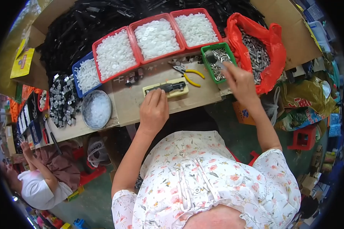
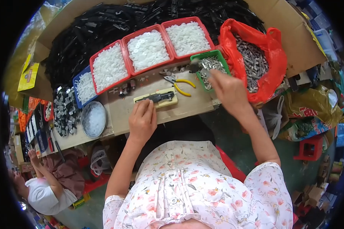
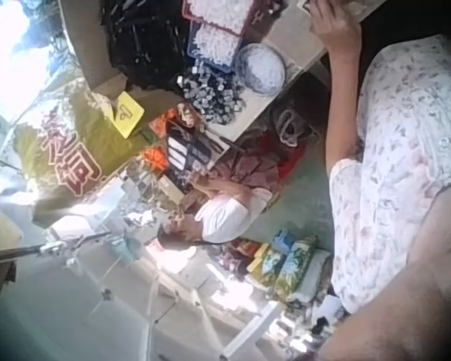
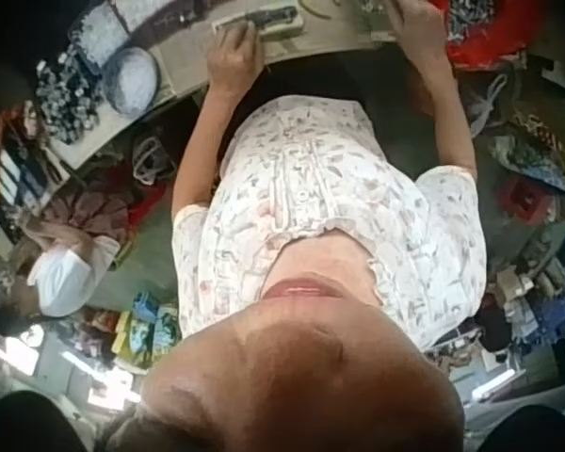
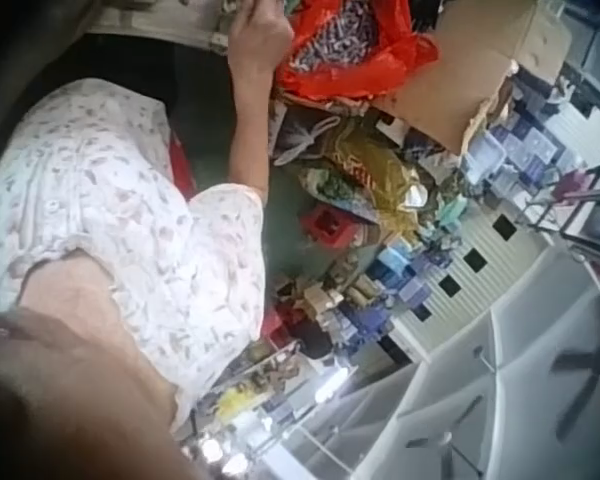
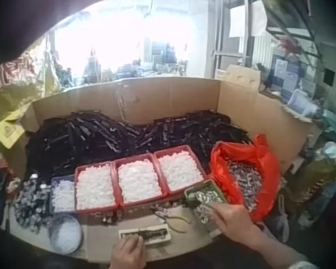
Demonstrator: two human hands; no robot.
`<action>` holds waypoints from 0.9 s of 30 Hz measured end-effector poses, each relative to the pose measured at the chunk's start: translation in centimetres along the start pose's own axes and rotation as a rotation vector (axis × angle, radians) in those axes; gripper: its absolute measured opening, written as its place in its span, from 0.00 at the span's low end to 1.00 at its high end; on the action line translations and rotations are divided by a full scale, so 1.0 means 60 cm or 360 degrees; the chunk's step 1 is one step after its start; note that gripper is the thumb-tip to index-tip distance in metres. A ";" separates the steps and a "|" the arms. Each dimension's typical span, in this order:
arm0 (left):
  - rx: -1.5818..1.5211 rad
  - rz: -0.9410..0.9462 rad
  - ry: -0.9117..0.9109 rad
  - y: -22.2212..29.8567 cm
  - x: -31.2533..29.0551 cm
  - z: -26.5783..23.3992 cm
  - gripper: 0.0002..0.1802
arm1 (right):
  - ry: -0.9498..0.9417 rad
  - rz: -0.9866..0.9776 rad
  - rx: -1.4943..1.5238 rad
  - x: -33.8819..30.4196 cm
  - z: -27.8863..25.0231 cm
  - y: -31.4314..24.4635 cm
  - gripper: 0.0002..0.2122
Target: Assembling small mechanical components by inserting plastic parts and metal springs into a black housing.
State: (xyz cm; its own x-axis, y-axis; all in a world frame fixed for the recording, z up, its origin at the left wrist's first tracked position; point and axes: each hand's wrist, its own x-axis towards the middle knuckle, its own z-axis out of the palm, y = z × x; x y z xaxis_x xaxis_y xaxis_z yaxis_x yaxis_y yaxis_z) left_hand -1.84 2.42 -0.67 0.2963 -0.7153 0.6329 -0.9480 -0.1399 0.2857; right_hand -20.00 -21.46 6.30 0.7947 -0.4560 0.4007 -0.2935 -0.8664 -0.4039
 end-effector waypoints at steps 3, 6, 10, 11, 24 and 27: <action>-0.0101 -0.0107 -0.0097 0.001 0.020 -0.004 0.13 | 0.0161 0.0061 -0.0196 0.025 -0.007 0.069 0.11; -0.0069 -0.0052 -0.0060 -0.004 0.041 -0.002 0.15 | 0.0226 -0.0006 -0.0422 0.045 0.009 0.103 0.10; -0.0157 -0.0064 -0.0246 -0.014 0.043 -0.001 0.18 | 0.0217 0.0058 -0.0512 0.051 0.036 0.107 0.10; -0.0196 -0.0066 -0.0251 -0.016 0.040 -0.002 0.19 | 0.0211 0.0010 -0.0615 0.052 0.035 0.100 0.10; -0.2509 -0.1611 0.0168 -0.063 0.087 -0.060 0.22 | -0.0061 -0.0339 0.0018 0.047 0.058 -0.029 0.11; -0.2797 -0.1687 0.0184 -0.052 0.091 -0.068 0.16 | -0.0507 -0.0442 0.0046 0.039 0.094 -0.044 0.11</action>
State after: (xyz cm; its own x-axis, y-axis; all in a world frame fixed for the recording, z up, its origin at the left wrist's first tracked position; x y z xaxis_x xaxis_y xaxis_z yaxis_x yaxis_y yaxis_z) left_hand 3.21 1.73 4.84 0.6096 -0.7679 -0.1966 0.6442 0.3354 0.6874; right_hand -14.38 -19.08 3.64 0.9673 -0.1166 0.2252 -0.0337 -0.9393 -0.3413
